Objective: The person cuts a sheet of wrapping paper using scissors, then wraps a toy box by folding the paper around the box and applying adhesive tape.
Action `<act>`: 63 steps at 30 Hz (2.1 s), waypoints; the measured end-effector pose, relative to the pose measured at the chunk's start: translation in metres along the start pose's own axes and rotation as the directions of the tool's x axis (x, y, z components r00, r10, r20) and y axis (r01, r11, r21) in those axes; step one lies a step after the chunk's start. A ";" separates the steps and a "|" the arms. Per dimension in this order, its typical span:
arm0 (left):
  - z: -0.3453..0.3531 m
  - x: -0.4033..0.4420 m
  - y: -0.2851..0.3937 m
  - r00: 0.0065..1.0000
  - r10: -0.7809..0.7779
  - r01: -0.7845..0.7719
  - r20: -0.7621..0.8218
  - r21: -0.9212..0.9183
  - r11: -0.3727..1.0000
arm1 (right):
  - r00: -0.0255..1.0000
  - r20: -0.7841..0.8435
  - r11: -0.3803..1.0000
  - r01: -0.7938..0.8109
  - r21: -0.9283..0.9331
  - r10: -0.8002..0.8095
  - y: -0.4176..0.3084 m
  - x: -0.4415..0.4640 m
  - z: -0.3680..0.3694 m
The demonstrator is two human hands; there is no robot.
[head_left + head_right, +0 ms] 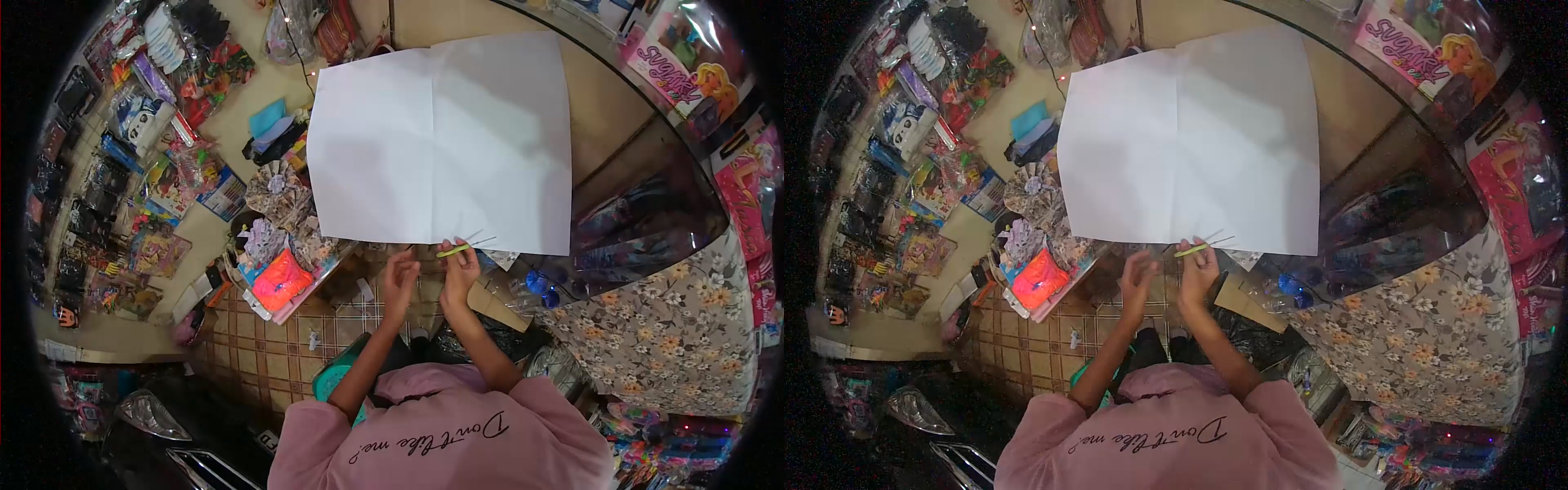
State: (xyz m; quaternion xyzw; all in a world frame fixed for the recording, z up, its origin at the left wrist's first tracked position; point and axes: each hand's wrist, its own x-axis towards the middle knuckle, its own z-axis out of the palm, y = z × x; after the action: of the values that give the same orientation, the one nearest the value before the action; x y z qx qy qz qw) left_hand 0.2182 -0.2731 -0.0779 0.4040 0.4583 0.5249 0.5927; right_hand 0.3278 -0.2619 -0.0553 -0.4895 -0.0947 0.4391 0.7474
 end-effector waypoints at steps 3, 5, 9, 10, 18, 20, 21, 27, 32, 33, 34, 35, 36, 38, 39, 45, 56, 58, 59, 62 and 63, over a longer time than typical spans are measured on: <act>0.010 0.015 0.001 0.997 -0.025 0.042 0.079 -0.214 0.976 | 0.997 0.052 0.998 0.064 0.009 -0.064 0.017 0.009 -0.014; 0.015 0.027 0.007 0.994 -0.059 0.085 0.095 -0.300 0.950 | 0.995 0.072 0.996 0.073 -0.048 -0.069 0.018 0.008 -0.022; 0.017 0.042 0.001 0.996 -0.066 0.079 0.060 -0.269 0.960 | 0.993 0.104 0.994 0.063 -0.092 -0.053 0.015 0.009 -0.030; 0.018 0.043 0.000 0.998 -0.064 0.069 0.026 -0.228 0.971 | 0.992 0.115 0.994 0.058 -0.094 -0.047 0.015 0.009 -0.031; 0.026 0.021 0.014 0.993 0.042 -0.058 -0.112 -0.147 0.987 | 0.961 0.276 0.986 0.024 -0.164 0.023 0.009 0.007 -0.039; 0.023 0.023 0.012 0.994 0.031 -0.048 -0.105 -0.164 0.985 | 0.937 0.349 0.940 0.088 -0.330 0.034 -0.009 -0.002 -0.043; 0.022 0.025 0.011 0.996 0.020 -0.035 -0.092 -0.173 0.984 | 0.924 0.379 0.904 0.123 -0.409 0.045 -0.016 -0.007 -0.049; 0.022 0.025 0.009 0.999 0.016 -0.018 -0.039 -0.063 0.998 | 0.757 0.567 0.782 0.120 -0.611 0.326 -0.027 -0.034 -0.079; 0.024 0.021 0.012 0.998 -0.029 0.028 -0.054 -0.025 0.999 | 0.634 0.476 0.622 -0.011 -0.783 0.610 -0.012 -0.014 -0.077; 0.027 0.017 0.018 0.998 -0.037 0.036 -0.055 -0.028 0.999 | 0.677 0.503 0.663 0.030 -0.748 0.537 -0.013 -0.019 -0.071; 0.027 0.014 0.020 0.997 -0.048 0.046 -0.059 -0.032 0.998 | 0.683 0.519 0.686 0.036 -0.726 0.514 -0.014 -0.022 -0.067; 0.025 0.013 0.016 0.997 -0.062 0.061 -0.044 -0.033 0.998 | 0.687 0.533 0.707 0.040 -0.706 0.493 -0.016 -0.023 -0.062; 0.021 0.014 0.010 0.997 -0.075 0.074 -0.031 -0.034 0.997 | 0.691 0.548 0.728 0.046 -0.684 0.472 -0.016 -0.024 -0.060; 0.013 0.016 0.003 0.998 -0.065 0.065 0.005 0.006 0.998 | 0.686 0.498 0.718 -0.053 -0.694 0.531 -0.004 -0.016 -0.065; 0.011 0.016 0.003 0.998 -0.049 0.048 0.027 0.046 0.998 | 0.695 0.493 0.735 -0.075 -0.674 0.523 -0.001 -0.015 -0.064; 0.005 0.015 0.006 0.996 -0.031 0.026 0.084 0.062 0.998 | 0.724 0.468 0.752 -0.105 -0.651 0.507 -0.002 -0.016 -0.058; -0.032 0.016 0.028 0.872 0.234 -0.490 0.431 0.762 0.423 | 0.733 0.463 0.770 -0.129 -0.625 0.498 0.007 -0.013 -0.069; -0.022 0.026 0.042 0.728 0.430 -0.648 0.533 0.740 0.180 | 0.734 0.469 0.780 -0.132 -0.612 0.492 0.003 -0.014 -0.067; -0.019 0.030 0.035 0.764 0.348 -0.636 0.543 0.724 0.267 | 0.735 0.468 0.779 -0.130 -0.613 0.491 0.003 -0.014 -0.068; -0.017 0.048 0.017 0.676 0.329 -0.714 0.659 0.697 0.072 | 0.734 0.461 0.769 -0.129 -0.626 0.499 0.003 -0.014 -0.073; -0.016 0.051 0.015 0.657 0.343 -0.736 0.671 0.669 0.103 | 0.732 0.456 0.761 -0.129 -0.635 0.505 0.001 -0.013 -0.074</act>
State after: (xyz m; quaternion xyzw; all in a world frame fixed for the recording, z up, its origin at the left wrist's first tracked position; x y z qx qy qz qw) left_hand 0.2008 -0.2208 -0.0731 0.8850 0.3660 0.2740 0.0879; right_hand 0.3611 -0.3194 -0.0896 -0.5297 -0.3633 0.6500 0.4061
